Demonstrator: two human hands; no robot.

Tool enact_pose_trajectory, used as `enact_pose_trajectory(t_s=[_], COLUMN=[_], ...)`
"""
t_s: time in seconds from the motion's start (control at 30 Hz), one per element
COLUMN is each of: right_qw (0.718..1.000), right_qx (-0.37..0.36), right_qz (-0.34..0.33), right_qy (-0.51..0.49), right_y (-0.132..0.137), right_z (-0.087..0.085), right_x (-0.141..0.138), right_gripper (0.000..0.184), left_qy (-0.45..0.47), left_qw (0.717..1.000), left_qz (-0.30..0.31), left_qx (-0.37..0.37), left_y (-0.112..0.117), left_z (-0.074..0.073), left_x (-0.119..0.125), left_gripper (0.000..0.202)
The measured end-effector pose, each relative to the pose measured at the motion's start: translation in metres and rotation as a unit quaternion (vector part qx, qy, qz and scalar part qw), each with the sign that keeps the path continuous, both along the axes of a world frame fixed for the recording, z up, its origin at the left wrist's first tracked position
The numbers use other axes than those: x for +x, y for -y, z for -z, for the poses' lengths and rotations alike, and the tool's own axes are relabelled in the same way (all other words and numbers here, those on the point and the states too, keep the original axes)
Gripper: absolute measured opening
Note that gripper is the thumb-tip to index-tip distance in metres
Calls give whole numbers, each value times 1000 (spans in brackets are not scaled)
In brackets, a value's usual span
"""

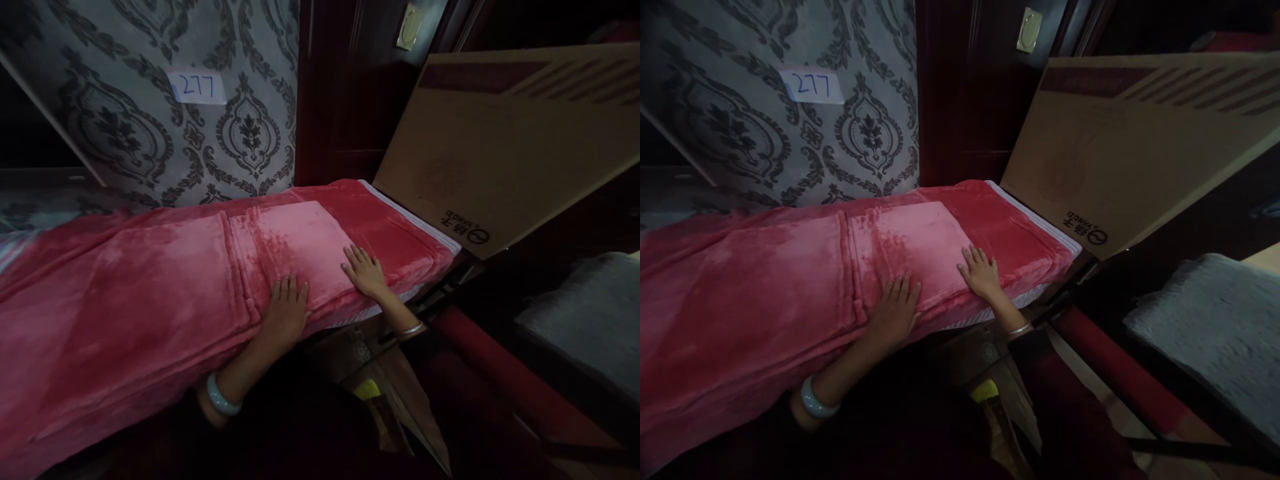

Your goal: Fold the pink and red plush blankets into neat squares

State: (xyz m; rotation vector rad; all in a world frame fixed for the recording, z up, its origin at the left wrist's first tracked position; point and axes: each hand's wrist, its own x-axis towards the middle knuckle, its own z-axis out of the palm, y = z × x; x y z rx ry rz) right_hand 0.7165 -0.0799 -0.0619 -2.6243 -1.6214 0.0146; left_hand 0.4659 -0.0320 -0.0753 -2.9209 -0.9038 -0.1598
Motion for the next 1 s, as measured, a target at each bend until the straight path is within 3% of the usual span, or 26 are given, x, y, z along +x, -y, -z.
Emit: enact_pose_trajectory(t_s=[0.17, 0.37, 0.47, 0.6, 0.73, 0.83, 0.93, 1.0], right_qw=[1000, 1000, 1000, 1000, 995, 981, 970, 962], right_qx=[23, 24, 0, -11, 17, 34, 48, 49], right_qz=[12, 14, 16, 10, -101, -185, -231, -262], right_qy=[7, 12, 3, -6, -13, -37, -52, -57], right_y=[3, 2, 2, -4, -34, -71, -108, -126], right_z=[10, 11, 5, -11, -31, -42, -40, -31], right_x=[-3, -3, -3, -7, -27, -51, -77, -92], right_gripper=[59, 58, 58, 59, 55, 56, 58, 58], left_qy=[22, 50, 45, 50, 66, 57, 41, 22], left_qw=[999, 998, 999, 996, 988, 994, 991, 989], left_qz=[14, 9, 9, 22, 33, -30, -120, -135], left_qx=[42, 37, 13, -66, -134, -88, -52, -53], left_y=[1, 4, 9, 10, -18, -54, -85, -98], left_z=[10, 12, 2, -28, -65, -81, -78, -65], left_x=[-3, -4, -9, -19, -12, 7, 20, 20], left_gripper=[57, 56, 57, 53, 38, 43, 62, 70])
